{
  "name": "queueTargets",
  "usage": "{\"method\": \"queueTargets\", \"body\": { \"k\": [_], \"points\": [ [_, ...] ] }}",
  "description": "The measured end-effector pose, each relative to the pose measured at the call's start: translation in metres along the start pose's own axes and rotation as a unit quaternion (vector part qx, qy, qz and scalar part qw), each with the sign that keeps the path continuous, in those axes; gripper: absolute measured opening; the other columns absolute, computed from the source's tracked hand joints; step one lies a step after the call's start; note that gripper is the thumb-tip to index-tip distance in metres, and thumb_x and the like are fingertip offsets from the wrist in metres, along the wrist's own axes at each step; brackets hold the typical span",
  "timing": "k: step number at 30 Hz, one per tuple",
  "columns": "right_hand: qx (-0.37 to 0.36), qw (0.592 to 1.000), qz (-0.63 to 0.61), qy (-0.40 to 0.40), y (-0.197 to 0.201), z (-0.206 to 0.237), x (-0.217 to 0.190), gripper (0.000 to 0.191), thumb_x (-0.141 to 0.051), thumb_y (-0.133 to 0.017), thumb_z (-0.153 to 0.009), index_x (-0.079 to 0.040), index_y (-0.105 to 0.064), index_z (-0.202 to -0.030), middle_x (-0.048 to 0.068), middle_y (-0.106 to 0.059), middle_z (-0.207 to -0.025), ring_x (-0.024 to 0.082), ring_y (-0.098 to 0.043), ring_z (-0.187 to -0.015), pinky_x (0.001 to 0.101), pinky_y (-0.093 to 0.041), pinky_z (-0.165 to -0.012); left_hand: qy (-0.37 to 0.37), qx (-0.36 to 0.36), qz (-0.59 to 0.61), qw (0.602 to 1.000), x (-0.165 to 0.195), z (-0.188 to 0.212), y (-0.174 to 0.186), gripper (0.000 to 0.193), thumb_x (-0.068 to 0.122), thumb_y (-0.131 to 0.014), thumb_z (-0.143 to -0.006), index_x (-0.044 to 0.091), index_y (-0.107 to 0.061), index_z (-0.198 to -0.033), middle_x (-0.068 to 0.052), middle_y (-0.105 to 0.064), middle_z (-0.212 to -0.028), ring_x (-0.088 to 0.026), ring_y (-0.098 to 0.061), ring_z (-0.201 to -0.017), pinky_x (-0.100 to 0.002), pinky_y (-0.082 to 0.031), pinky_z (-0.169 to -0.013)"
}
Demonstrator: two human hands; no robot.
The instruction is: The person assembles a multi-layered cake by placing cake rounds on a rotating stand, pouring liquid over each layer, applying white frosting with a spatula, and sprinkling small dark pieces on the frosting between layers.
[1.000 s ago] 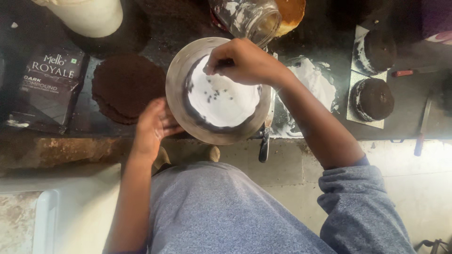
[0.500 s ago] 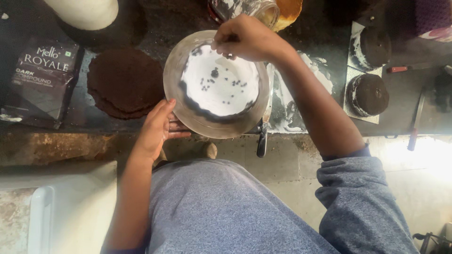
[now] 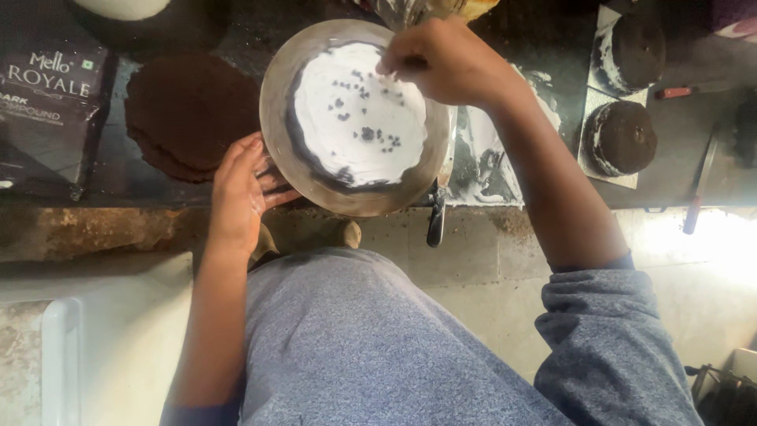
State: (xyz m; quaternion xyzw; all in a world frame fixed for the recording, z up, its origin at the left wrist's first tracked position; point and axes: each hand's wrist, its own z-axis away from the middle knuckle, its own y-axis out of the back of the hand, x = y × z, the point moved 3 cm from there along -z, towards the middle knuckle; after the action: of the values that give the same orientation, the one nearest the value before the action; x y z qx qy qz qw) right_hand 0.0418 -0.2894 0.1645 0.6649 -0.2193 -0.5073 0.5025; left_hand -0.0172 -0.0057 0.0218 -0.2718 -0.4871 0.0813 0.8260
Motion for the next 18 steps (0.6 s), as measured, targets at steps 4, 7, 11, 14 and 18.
{"method": "queueTargets", "body": {
  "k": [4, 7, 11, 14, 18],
  "points": [
    [0.037, 0.998, -0.019, -0.043, 0.002, 0.010, -0.004, 0.022, 0.004, -0.076, -0.087, 0.000, -0.077, -0.109, 0.014, -0.078, -0.105, 0.022, -0.076, -0.097, 0.0333, -0.061, -0.083, 0.011, 0.003, -0.032, 0.999, 0.000, 0.001, -0.002, 0.049, 0.044, -0.050, -0.100, 0.007, -0.052, -0.132, -0.013, -0.070, -0.120, -0.026, -0.070, -0.101, -0.043, -0.059, -0.086],
    [0.057, 0.983, -0.075, -0.158, 0.001, 0.016, -0.002, 0.015, 0.001, -0.076, -0.090, -0.001, -0.076, -0.105, 0.011, -0.077, -0.099, 0.020, -0.079, -0.093, 0.0306, -0.063, -0.081, 0.012, -0.005, -0.025, 1.000, 0.001, 0.001, -0.005, 0.048, 0.044, -0.051, -0.100, 0.006, -0.051, -0.130, -0.014, -0.069, -0.117, -0.026, -0.070, -0.101, -0.044, -0.059, -0.087],
    [0.066, 0.960, -0.127, -0.242, 0.001, 0.022, 0.001, 0.008, -0.004, -0.074, -0.093, -0.002, -0.076, -0.100, 0.009, -0.078, -0.092, 0.018, -0.080, -0.087, 0.0300, -0.065, -0.076, 0.011, -0.004, -0.024, 1.000, 0.002, 0.001, -0.005, 0.047, 0.043, -0.051, -0.100, 0.006, -0.052, -0.130, -0.015, -0.069, -0.116, -0.026, -0.070, -0.100, -0.046, -0.059, -0.087],
    [0.069, 0.987, -0.040, -0.138, 0.003, 0.026, -0.004, 0.013, -0.001, -0.076, -0.092, -0.004, -0.079, -0.104, 0.010, -0.079, -0.096, 0.020, -0.078, -0.089, 0.0325, -0.062, -0.078, 0.007, -0.006, -0.022, 1.000, 0.002, 0.001, -0.006, 0.047, 0.042, -0.051, -0.101, 0.005, -0.051, -0.129, -0.014, -0.069, -0.118, -0.026, -0.070, -0.102, -0.046, -0.059, -0.088],
    [0.048, 0.993, -0.012, -0.103, 0.000, 0.038, -0.006, 0.019, -0.002, -0.077, -0.088, -0.007, -0.080, -0.106, 0.010, -0.079, -0.099, 0.019, -0.077, -0.088, 0.0323, -0.060, -0.079, 0.000, -0.009, -0.021, 1.000, 0.002, 0.002, -0.007, 0.047, 0.042, -0.050, -0.101, 0.005, -0.052, -0.131, -0.014, -0.068, -0.120, -0.026, -0.070, -0.104, -0.047, -0.060, -0.089]
  ]
}}
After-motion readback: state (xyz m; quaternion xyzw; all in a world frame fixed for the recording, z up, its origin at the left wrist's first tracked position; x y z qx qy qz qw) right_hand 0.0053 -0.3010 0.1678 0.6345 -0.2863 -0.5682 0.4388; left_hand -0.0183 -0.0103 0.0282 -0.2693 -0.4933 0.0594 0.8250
